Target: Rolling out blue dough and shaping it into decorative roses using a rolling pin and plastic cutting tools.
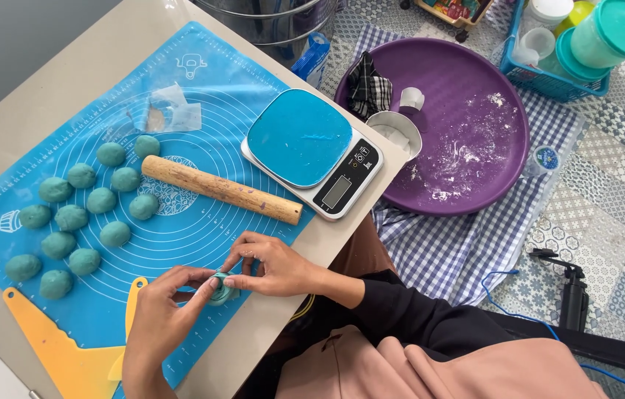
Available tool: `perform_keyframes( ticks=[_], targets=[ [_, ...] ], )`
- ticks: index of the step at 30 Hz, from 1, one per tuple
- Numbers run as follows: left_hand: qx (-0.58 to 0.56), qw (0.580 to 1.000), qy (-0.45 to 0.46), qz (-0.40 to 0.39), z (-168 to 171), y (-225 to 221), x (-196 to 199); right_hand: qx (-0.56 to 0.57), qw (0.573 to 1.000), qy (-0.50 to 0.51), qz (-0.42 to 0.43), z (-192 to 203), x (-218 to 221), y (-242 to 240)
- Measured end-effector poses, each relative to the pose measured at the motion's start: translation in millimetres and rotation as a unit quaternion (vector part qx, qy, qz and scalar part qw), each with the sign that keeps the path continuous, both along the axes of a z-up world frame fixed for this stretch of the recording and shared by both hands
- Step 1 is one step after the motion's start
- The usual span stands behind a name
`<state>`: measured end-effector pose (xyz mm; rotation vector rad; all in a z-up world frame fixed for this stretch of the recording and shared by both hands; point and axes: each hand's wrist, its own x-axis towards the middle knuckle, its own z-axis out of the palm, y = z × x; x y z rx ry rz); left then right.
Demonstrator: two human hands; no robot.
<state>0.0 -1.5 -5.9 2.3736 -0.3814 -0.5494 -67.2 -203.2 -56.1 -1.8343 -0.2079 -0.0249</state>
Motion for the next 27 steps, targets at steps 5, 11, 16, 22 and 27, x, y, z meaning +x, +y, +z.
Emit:
perform_keyframes(
  ticks=[5, 11, 16, 22, 27],
  targets=[
    [-0.002, 1.0, 0.001, 0.002, 1, -1, -1, -0.003, 1.0, 0.005, -0.001, 0, 0, 0],
    [-0.02, 1.0, -0.019, 0.002, 7, -2, -3, 0.009, 1.0, -0.004, -0.027, -2, 2, 0],
    [-0.028, 0.999, -0.016, -0.002, 11, -4, -3, 0.027, 1.0, -0.004, -0.01, -3, 0, -1],
    [-0.036, 0.999, -0.013, 0.0, 11, -5, -5, 0.026, 1.0, 0.007, 0.001, -2, 0, -2],
    [-0.066, 0.997, -0.025, -0.013, 12, -5, -6, 0.012, 1.0, -0.016, -0.021, 0, 0, 0]
  ],
)
